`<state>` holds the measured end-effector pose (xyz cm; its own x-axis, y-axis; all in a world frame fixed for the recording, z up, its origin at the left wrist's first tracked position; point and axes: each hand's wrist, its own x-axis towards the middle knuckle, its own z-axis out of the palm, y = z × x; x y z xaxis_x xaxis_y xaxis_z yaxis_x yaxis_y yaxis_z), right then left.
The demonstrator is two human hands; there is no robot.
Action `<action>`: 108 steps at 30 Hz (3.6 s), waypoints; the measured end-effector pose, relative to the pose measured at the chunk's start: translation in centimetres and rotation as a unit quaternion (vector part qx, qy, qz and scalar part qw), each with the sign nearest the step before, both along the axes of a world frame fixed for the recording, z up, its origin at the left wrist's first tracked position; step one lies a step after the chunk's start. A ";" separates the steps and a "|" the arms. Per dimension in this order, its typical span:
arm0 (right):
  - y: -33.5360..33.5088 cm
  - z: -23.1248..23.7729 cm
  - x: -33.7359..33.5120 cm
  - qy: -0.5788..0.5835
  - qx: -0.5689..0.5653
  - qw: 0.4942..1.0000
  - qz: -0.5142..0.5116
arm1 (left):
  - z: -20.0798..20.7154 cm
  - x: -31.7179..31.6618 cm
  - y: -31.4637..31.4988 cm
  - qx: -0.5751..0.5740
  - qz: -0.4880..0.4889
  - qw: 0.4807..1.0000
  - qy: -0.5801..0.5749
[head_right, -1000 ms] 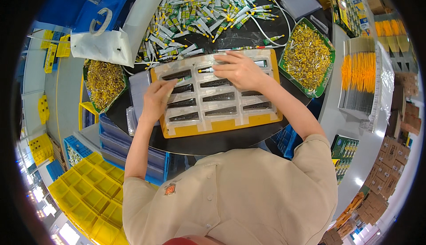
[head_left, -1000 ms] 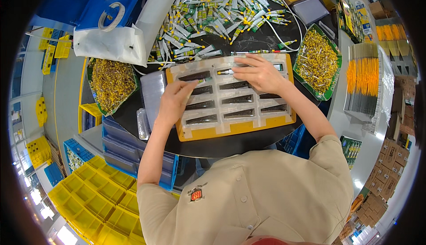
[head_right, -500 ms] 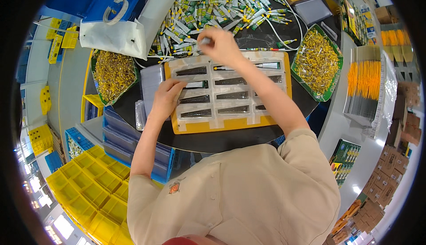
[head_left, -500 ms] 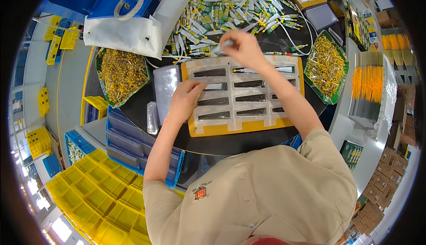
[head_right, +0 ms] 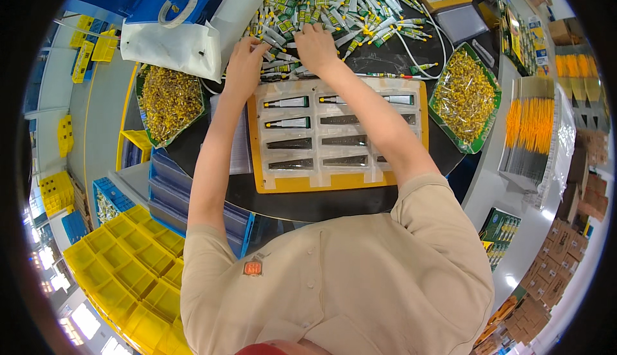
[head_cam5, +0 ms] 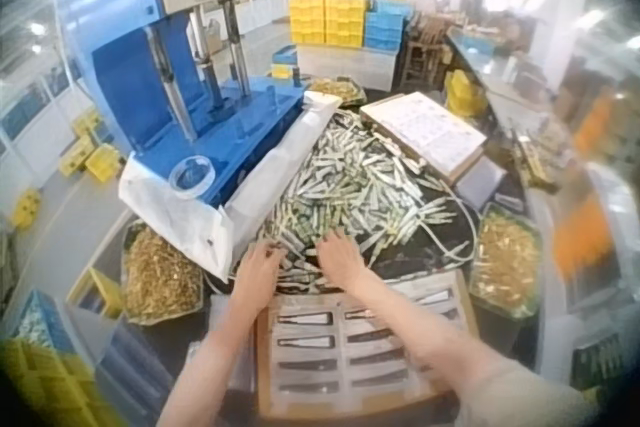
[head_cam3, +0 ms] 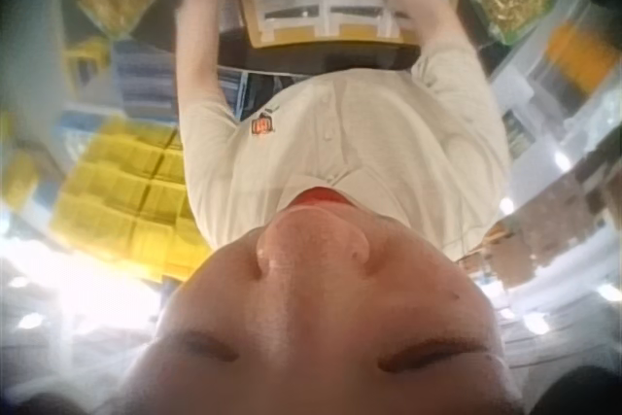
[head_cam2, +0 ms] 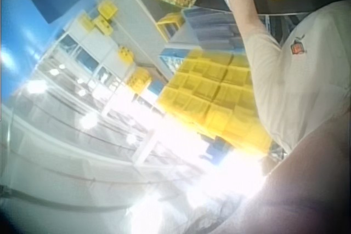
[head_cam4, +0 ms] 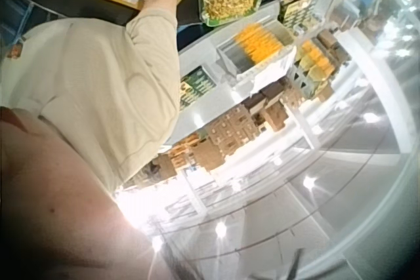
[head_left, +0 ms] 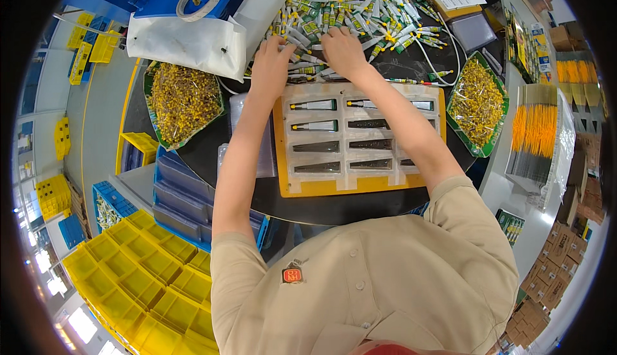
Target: The person repeatedly places small cylindrical electronic components into a yellow tray, then inserts yellow-tipped items into the same slots. They seal the tray with clear plastic film and stack the completed trays on the table.
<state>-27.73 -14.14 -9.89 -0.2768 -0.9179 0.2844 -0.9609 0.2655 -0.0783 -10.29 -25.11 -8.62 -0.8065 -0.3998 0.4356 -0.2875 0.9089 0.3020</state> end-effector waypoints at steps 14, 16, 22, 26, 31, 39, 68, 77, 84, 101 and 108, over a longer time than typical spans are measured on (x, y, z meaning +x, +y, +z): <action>7.5 3.9 2.3 -0.282 -0.007 0.953 0.112 | 5.0 8.3 9.8 0.400 0.042 0.905 0.141; 12.1 4.4 6.1 -0.219 -0.014 0.957 0.190 | 5.2 11.6 13.3 0.335 -0.028 0.936 0.108; 13.3 4.1 9.8 -0.271 0.048 0.939 0.207 | 1.8 13.0 17.0 0.170 -0.021 0.982 0.073; 7.5 2.9 5.5 -0.248 -0.061 0.952 0.171 | 1.3 13.1 17.0 0.120 -0.011 0.992 0.041; 2.3 1.7 -1.4 -0.191 0.131 0.964 0.128 | 2.8 10.6 14.0 0.123 0.006 0.992 0.018; 13.9 5.0 -1.3 -0.241 0.006 0.956 0.167 | 3.6 9.6 11.7 0.211 -0.157 0.962 -0.067; 21.4 4.2 1.8 -0.315 0.012 0.930 0.192 | 1.9 -8.5 6.2 0.250 -0.043 0.967 0.020; 11.5 0.6 -12.7 -0.053 -0.030 0.997 -0.049 | 3.1 4.4 21.7 0.315 -0.127 0.939 0.048; 13.5 3.7 -12.0 -0.130 -0.060 0.980 0.142 | 2.4 6.1 22.5 0.191 -0.090 0.977 0.012; 18.1 2.9 -12.1 -0.150 -0.083 0.981 0.089 | 2.9 7.0 17.7 0.048 0.085 0.992 -0.077; 15.5 2.7 -12.9 -0.208 -0.157 0.964 0.048 | -0.9 -14.1 9.5 0.012 0.028 0.997 0.070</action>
